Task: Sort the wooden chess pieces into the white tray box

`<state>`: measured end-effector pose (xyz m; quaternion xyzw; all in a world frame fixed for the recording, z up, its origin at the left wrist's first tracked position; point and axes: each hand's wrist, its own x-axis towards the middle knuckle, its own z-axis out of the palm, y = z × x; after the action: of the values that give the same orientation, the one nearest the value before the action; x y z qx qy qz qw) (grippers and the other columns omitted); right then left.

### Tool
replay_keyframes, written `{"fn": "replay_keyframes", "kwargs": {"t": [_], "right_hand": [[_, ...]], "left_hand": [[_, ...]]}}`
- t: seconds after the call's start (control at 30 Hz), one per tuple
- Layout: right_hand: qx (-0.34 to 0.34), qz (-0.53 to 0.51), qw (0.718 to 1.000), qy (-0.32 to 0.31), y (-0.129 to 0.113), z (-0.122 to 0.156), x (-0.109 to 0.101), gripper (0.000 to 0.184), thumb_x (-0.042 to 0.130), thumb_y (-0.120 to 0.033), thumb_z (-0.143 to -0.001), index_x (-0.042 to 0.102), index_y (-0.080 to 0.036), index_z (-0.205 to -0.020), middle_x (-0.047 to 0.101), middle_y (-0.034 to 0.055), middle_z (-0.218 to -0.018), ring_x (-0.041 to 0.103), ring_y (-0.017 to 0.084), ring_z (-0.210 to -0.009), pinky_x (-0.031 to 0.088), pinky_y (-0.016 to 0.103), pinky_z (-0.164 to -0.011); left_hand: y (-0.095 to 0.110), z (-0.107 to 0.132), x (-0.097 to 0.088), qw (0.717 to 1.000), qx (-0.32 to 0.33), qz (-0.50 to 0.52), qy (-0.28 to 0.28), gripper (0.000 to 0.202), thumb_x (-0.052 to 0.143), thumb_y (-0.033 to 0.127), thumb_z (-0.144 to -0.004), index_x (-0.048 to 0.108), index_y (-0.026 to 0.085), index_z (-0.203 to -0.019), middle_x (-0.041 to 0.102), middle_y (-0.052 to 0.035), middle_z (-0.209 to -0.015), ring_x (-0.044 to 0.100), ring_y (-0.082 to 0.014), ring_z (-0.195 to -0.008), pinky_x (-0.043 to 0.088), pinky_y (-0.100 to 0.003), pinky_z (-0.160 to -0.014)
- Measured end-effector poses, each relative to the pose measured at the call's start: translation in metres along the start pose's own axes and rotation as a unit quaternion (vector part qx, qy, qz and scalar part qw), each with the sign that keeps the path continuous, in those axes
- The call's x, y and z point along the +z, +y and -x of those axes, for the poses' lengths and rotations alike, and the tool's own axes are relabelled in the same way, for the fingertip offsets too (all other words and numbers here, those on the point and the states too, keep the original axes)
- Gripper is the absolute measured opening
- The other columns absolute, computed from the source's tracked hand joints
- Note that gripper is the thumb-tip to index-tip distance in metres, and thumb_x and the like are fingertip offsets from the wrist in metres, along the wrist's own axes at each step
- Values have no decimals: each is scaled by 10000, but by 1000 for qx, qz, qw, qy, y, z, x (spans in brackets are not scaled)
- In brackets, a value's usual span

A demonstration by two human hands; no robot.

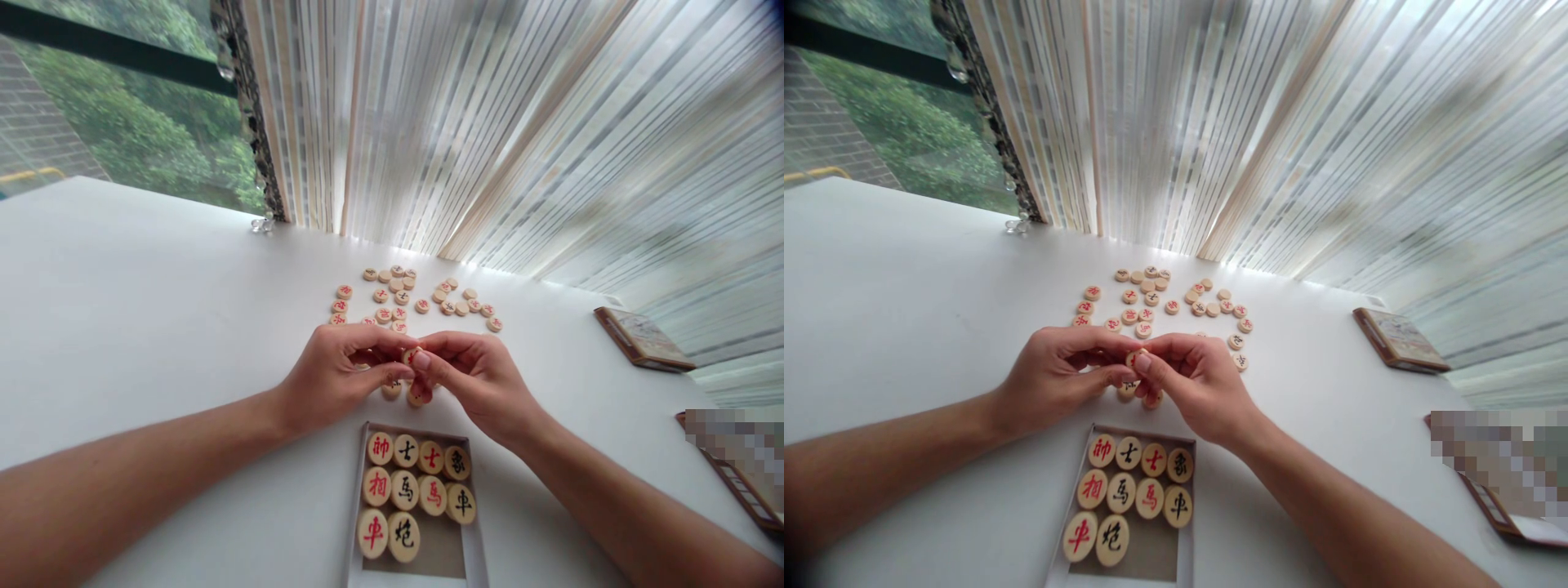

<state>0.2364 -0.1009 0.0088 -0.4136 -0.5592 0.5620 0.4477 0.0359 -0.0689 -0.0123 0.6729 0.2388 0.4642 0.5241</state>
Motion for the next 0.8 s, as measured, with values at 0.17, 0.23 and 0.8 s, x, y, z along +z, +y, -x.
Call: {"fn": "replay_keyframes", "kwargs": {"t": [0.17,0.23,0.8], "right_hand": [[6,3,1000,-18,-2,0,-3,324,887,-438,-853,852,-158,-1011,805,65,-741,722,157,-607,617,265,-585],[7,0,1000,-24,-2,0,-4,322,880,-426,-865,852,-158,-1040,807,67,-750,730,160,-623,625,270,-600],[-72,56,996,13,6,-1,-9,265,843,-352,-906,837,-218,-1135,829,66,-892,786,196,-797,665,313,-733]], "left_hand": [[-1,-1,-1,1000,-10,14,8,215,840,134,-856,828,118,-1070,849,-82,-929,823,-182,-791,688,-220,-735],[-1,-1,-2,1000,-9,10,6,211,840,135,-855,830,119,-1065,846,-79,-910,815,-174,-763,685,-216,-717],[-4,-4,-3,1000,4,10,29,212,819,151,-877,828,152,-1088,833,-80,-1025,800,-176,-916,675,-225,-810]]}}
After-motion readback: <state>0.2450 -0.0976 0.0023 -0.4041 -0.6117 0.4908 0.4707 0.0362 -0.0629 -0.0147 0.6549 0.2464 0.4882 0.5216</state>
